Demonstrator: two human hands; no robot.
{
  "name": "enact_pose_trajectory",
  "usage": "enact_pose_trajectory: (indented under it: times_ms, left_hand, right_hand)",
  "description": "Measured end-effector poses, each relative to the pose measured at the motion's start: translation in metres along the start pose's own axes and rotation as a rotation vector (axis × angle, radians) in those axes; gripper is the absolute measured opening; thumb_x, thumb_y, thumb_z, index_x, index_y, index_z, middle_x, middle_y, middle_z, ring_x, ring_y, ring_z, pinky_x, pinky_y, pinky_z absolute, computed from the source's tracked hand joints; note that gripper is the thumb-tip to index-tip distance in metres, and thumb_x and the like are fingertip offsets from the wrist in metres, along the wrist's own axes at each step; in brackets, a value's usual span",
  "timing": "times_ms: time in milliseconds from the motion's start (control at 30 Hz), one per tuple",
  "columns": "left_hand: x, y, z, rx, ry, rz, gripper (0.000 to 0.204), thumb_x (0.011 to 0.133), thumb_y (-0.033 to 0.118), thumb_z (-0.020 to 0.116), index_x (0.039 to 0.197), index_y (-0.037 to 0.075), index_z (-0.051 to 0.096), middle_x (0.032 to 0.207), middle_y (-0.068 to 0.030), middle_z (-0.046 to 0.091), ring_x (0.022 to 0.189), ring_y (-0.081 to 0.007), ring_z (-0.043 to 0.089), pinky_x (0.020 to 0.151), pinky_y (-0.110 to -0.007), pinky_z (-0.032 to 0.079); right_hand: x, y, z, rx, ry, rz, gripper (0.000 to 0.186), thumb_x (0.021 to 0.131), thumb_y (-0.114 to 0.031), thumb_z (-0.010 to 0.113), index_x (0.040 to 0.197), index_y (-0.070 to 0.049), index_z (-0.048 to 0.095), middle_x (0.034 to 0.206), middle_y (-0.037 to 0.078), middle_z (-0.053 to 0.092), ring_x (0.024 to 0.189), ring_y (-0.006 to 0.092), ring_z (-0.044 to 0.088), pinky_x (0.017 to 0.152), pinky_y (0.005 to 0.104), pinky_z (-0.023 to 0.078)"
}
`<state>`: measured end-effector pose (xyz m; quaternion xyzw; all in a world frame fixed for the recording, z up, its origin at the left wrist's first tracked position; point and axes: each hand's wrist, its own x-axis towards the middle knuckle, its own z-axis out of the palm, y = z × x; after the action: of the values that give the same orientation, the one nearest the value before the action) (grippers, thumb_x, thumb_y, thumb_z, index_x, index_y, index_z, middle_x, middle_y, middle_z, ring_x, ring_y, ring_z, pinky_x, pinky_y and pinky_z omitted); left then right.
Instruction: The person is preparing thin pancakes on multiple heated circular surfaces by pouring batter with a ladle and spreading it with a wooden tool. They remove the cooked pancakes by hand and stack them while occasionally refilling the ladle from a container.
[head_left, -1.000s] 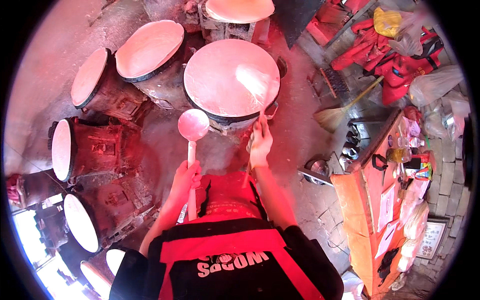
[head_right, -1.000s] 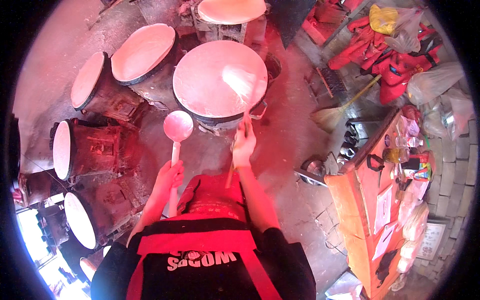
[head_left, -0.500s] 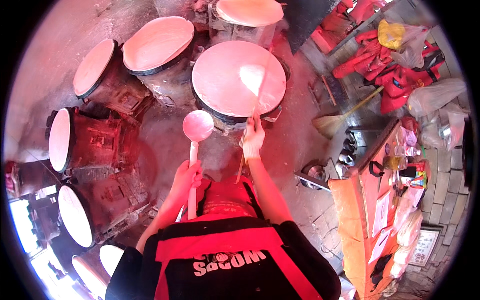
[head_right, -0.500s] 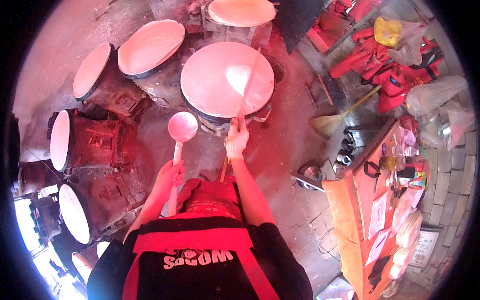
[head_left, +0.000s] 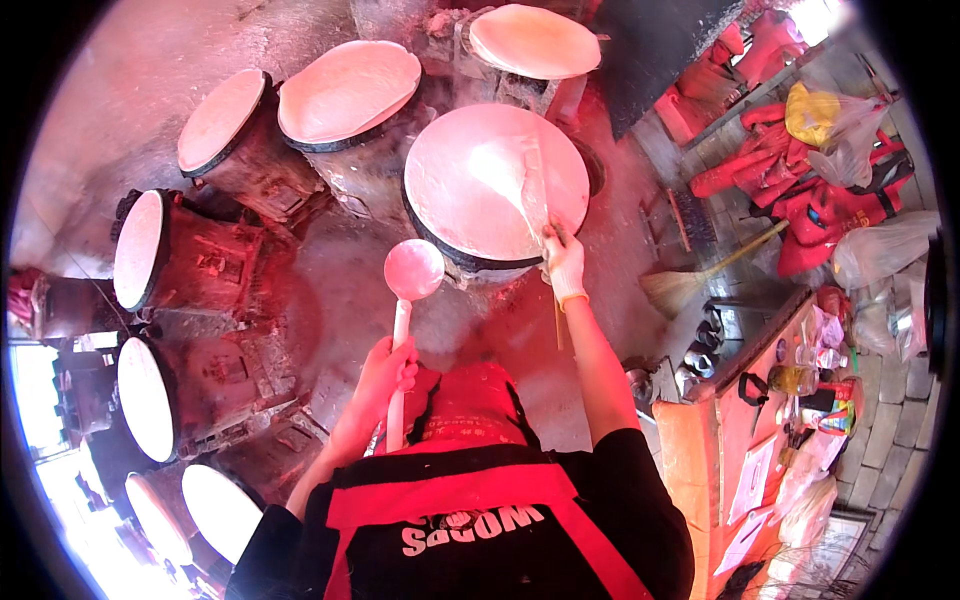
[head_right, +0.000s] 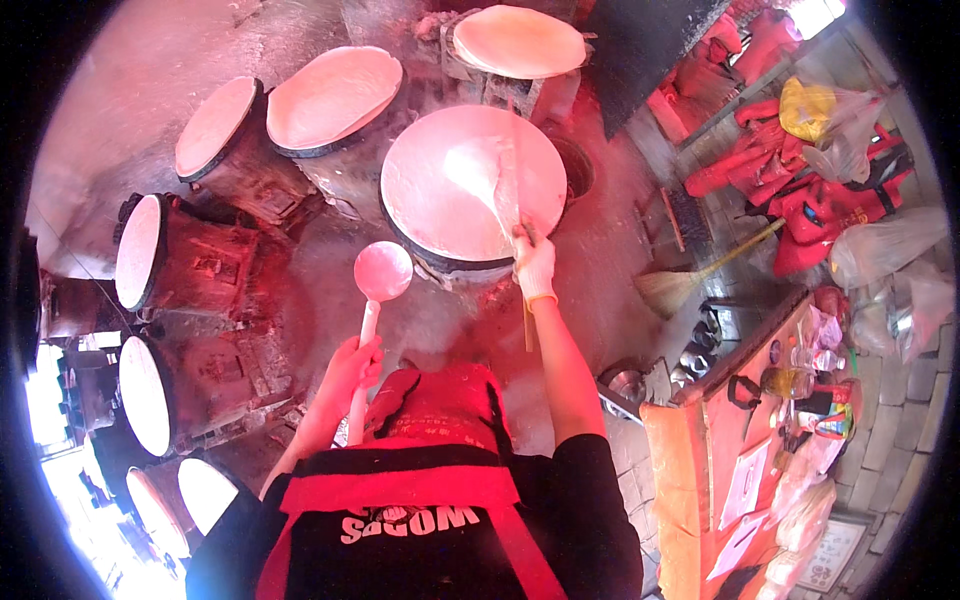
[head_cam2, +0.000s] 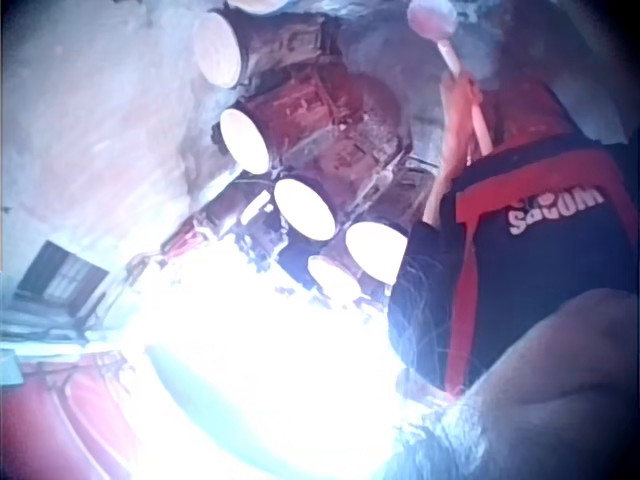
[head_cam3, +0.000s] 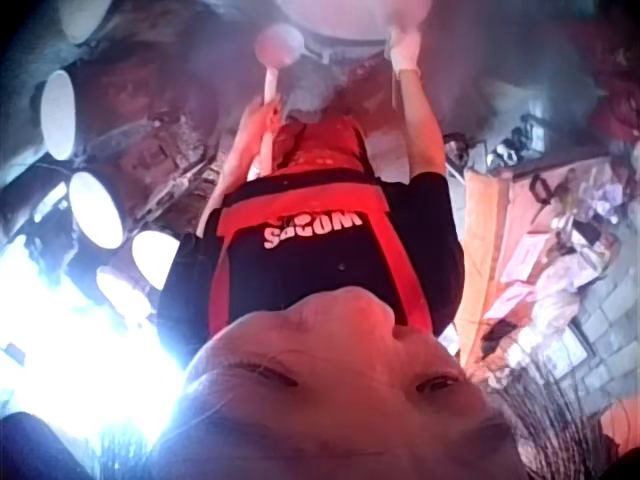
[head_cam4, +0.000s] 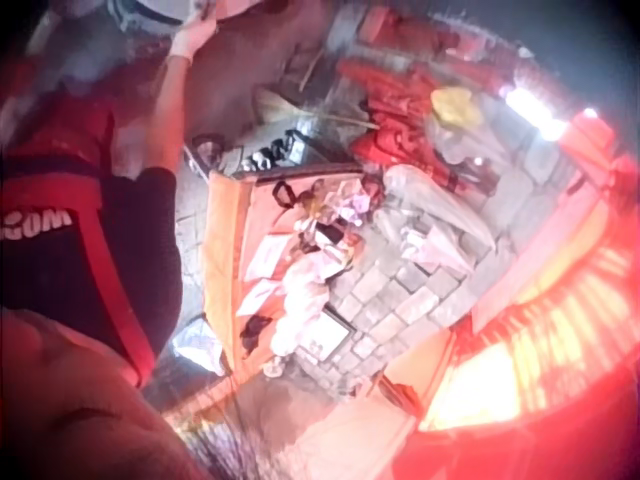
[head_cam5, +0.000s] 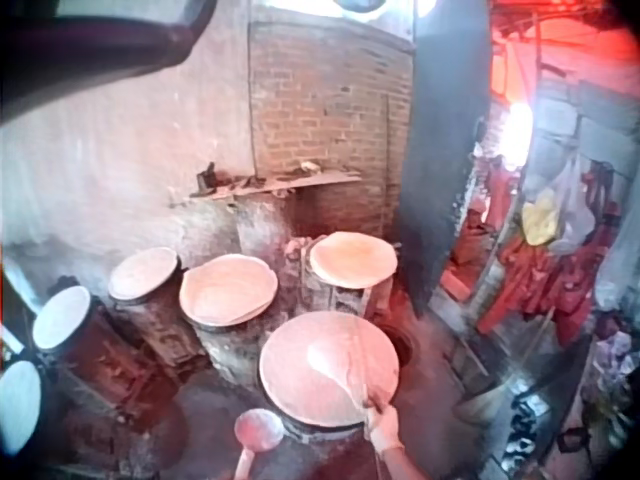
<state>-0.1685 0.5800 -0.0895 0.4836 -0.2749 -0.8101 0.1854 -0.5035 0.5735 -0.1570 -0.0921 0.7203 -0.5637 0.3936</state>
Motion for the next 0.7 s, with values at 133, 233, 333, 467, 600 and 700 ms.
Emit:
enact_pose_trajectory:
  times_ms: [133, 233, 333, 467, 600, 700]
  left_hand:
    - [-0.001, -0.004, 0.01, -0.017, 0.037, -0.014, 0.019, 0.094, 0.019, 0.053, 0.1, 0.004, 0.042, 0.078, -0.0031, 0.047, 0.056, -0.007, 0.042, 0.041, -0.019, 0.031]
    - [-0.002, -0.005, 0.018, -0.033, 0.034, -0.003, 0.019, 0.094, 0.019, 0.053, 0.099, 0.005, 0.042, 0.078, -0.003, 0.047, 0.056, -0.0071, 0.043, 0.041, -0.019, 0.031]
    - [0.0, -0.005, 0.025, -0.003, 0.045, 0.014, 0.018, 0.093, 0.019, 0.054, 0.099, 0.005, 0.045, 0.077, -0.0019, 0.047, 0.055, -0.0067, 0.042, 0.042, -0.02, 0.031]
    - [0.027, 0.014, 0.022, 0.114, 0.066, 0.075, 0.017, 0.092, 0.019, 0.055, 0.098, 0.004, 0.048, 0.073, 0.0, 0.047, 0.053, -0.0062, 0.041, 0.043, -0.02, 0.032]
    - [0.085, 0.062, 0.039, 0.259, -0.014, 0.173, 0.016, 0.093, 0.017, 0.05, 0.085, 0.005, 0.043, 0.067, -0.0001, 0.044, 0.051, -0.0088, 0.042, 0.043, -0.023, 0.035]
    - [0.14, 0.074, 0.05, 0.232, -0.041, 0.196, 0.013, 0.089, 0.01, 0.05, 0.088, 0.002, 0.04, 0.067, -0.0034, 0.044, 0.049, -0.011, 0.042, 0.042, -0.026, 0.038]
  right_hand:
    - [0.041, 0.026, -0.016, -0.132, -0.168, -0.196, 0.032, 0.089, -0.014, 0.058, 0.12, -0.009, 0.061, 0.079, -0.003, 0.059, 0.067, 0.0048, 0.046, 0.059, 0.0198, 0.037]
    - [0.067, 0.01, -0.026, -0.247, -0.148, -0.278, 0.034, 0.088, -0.011, 0.056, 0.121, -0.008, 0.06, 0.081, -0.002, 0.061, 0.071, 0.0056, 0.05, 0.065, 0.02, 0.041]
    - [0.069, -0.002, -0.044, -0.235, -0.257, -0.116, 0.037, 0.088, -0.011, 0.054, 0.125, -0.009, 0.056, 0.074, -0.004, 0.057, 0.058, 0.0045, 0.045, 0.059, 0.0217, 0.042]
    - [-0.004, -0.01, -0.064, -0.131, -0.466, -0.035, 0.038, 0.092, -0.018, 0.055, 0.13, -0.013, 0.052, 0.06, -0.009, 0.041, 0.044, 0.0019, 0.03, 0.042, 0.0183, 0.024]
    - [-0.057, 0.058, -0.1, 0.08, -0.413, -0.04, 0.039, 0.094, -0.022, 0.054, 0.132, -0.015, 0.049, 0.057, -0.01, 0.037, 0.041, 0.0009, 0.029, 0.038, 0.0184, 0.022]
    - [-0.089, 0.066, -0.069, 0.214, -0.229, 0.064, 0.037, 0.094, -0.023, 0.054, 0.131, -0.02, 0.05, 0.054, -0.009, 0.037, 0.037, 0.0025, 0.028, 0.035, 0.0206, 0.021]
